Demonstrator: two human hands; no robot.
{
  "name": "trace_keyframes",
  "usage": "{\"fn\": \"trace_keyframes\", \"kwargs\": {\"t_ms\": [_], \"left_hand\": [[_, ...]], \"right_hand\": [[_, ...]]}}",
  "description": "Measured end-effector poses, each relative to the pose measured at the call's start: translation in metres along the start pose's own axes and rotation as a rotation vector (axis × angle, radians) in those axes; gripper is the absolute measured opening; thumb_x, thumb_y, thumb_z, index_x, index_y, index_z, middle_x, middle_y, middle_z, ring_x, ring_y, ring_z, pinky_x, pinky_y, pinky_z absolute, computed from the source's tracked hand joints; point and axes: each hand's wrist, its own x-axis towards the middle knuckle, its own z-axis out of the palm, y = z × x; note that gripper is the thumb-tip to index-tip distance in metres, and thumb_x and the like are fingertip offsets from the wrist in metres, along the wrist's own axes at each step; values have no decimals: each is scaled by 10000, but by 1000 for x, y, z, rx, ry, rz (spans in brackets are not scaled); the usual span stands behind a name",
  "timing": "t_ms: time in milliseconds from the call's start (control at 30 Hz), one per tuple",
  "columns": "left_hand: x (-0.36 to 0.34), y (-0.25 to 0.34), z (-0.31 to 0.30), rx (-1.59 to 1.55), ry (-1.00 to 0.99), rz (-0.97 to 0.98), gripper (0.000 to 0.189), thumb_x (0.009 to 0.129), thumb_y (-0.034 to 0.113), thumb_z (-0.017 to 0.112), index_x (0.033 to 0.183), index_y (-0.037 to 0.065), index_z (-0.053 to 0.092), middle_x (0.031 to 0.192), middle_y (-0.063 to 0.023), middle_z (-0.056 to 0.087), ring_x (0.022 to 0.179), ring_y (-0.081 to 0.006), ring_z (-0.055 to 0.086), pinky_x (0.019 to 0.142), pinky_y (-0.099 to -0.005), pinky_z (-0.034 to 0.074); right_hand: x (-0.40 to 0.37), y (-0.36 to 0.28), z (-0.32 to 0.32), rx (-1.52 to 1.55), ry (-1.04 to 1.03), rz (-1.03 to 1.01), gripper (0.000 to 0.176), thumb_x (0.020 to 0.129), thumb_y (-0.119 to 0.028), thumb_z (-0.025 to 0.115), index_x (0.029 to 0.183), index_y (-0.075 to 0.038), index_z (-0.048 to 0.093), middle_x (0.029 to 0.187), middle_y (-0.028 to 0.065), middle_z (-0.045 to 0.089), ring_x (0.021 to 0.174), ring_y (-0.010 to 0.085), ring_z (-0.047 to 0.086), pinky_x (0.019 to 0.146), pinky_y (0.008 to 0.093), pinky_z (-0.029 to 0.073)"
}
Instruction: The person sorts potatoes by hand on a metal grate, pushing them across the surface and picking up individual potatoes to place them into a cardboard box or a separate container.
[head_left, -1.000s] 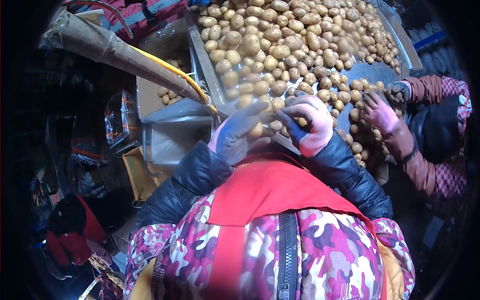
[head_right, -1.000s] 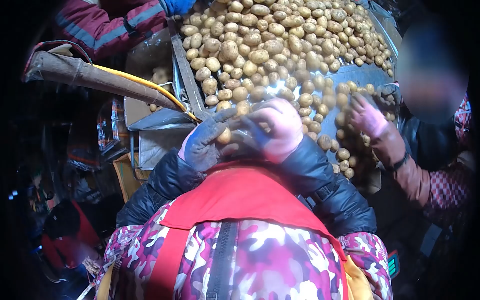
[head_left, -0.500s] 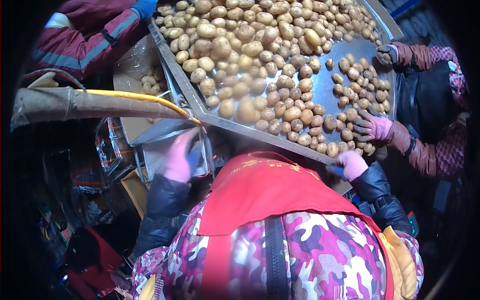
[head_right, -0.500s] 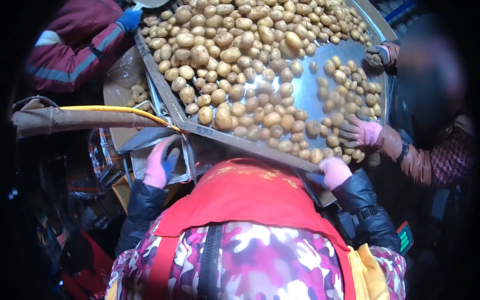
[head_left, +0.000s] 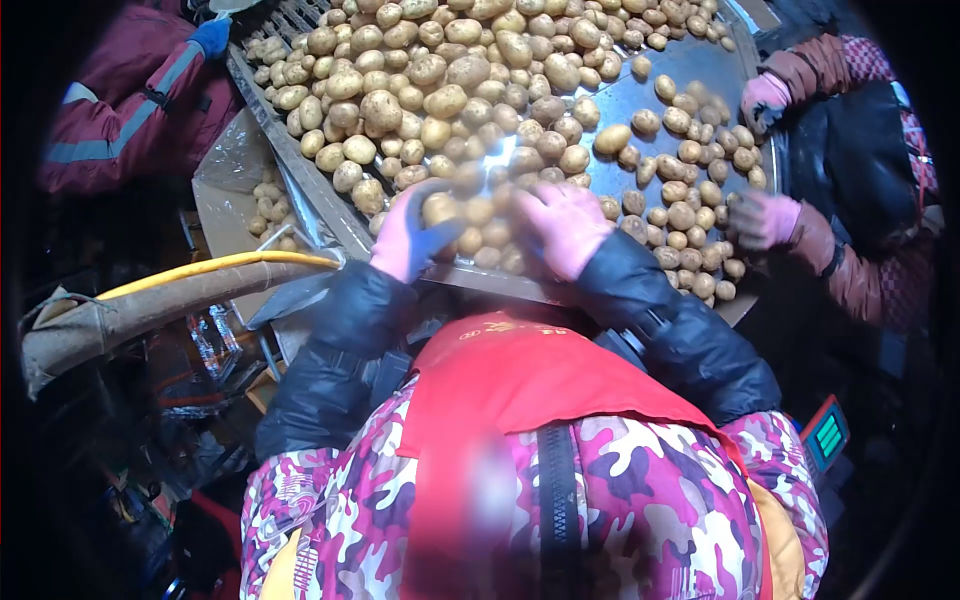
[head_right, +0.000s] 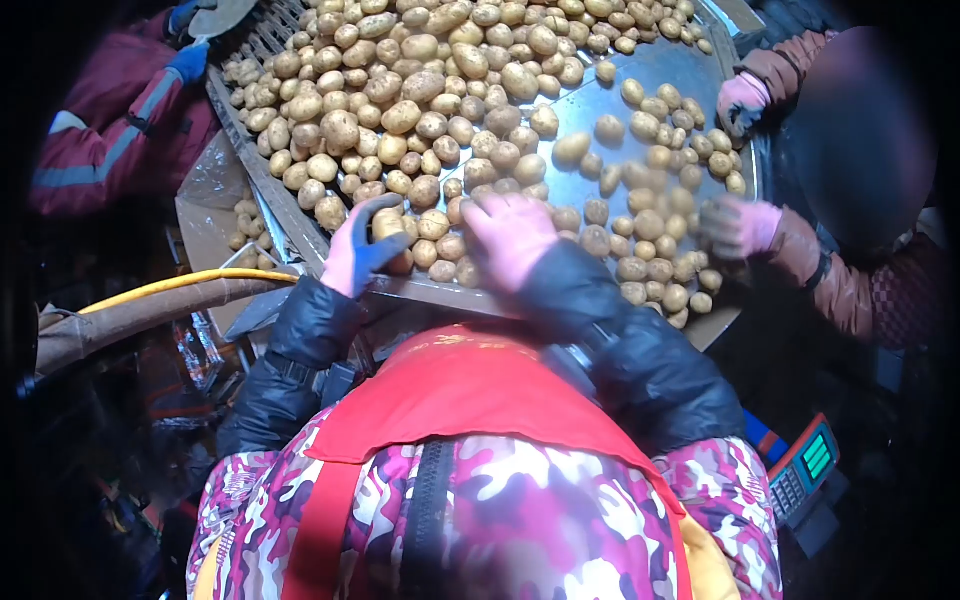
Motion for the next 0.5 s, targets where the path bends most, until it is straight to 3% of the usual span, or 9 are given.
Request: {"fn": "trace_keyframes", "kwargs": {"t_ms": [67,167,200,267,300,367,400,467,500], "left_hand": [[-9,2,-9,-455,16,-250,642,906,278,733,1469,51,523,1324,-136,604,1202,-310,635,1049,-417,537],[-22,2,-13,-925,33,-348,595,986,301,643,1501,59,469,1392,-165,570,1271,-350,610,1079,-471,528],[-22,-1,-16,-994,50,-367,583,998,306,634,1499,59,468,1400,-170,565,1280,-355,606,1081,-476,527],[-21,-18,-21,-969,68,-384,522,1028,324,617,1473,73,506,1424,-199,551,1288,-361,603,1098,-493,517],[-25,-16,-18,-847,64,-311,486,1034,280,611,1466,80,517,1418,-196,554,1271,-353,611,1084,-489,527],[-28,-11,-16,-780,61,-268,415,1047,150,571,1458,103,535,1392,-187,565,1219,-328,633,1042,-474,555],[-30,-21,-18,-669,35,-222,408,1046,141,573,1451,105,542,1376,-174,574,1209,-315,635,1031,-465,563],[-29,-30,-25,-634,-47,-176,400,1044,127,576,1442,110,549,1354,-154,586,1185,-301,640,1022,-456,567],[-27,-21,-24,-741,11,-272,340,1057,89,570,1394,58,538,1265,-107,595,1107,-255,658,981,-423,591]], "right_hand": [[16,18,30,-146,-37,-19,267,864,-183,668,1103,-63,677,1116,164,664,1055,349,658,921,481,522],[23,39,13,84,-168,106,236,932,-195,664,1125,-66,711,1043,142,703,937,340,696,797,479,555],[14,43,-7,538,-204,388,225,971,-241,681,1059,-44,744,919,112,715,773,238,713,667,400,563],[-18,59,-39,731,-64,582,224,981,-256,700,1027,-46,765,824,38,704,712,108,649,605,292,514],[-46,77,-46,714,73,438,220,967,-247,721,976,-31,763,784,41,699,683,111,628,600,285,495],[-110,99,-75,738,-90,629,192,944,-194,721,902,-8,739,756,22,673,694,100,617,616,290,489],[-146,98,-82,782,-58,665,176,942,-183,713,883,-19,737,748,8,662,698,89,612,611,289,487],[-220,94,-90,811,-265,689,64,869,-49,692,863,-21,749,769,34,709,693,117,656,629,286,521],[-250,78,-92,888,-397,794,79,849,-42,687,861,-14,760,791,53,732,701,135,677,641,296,535]]}}
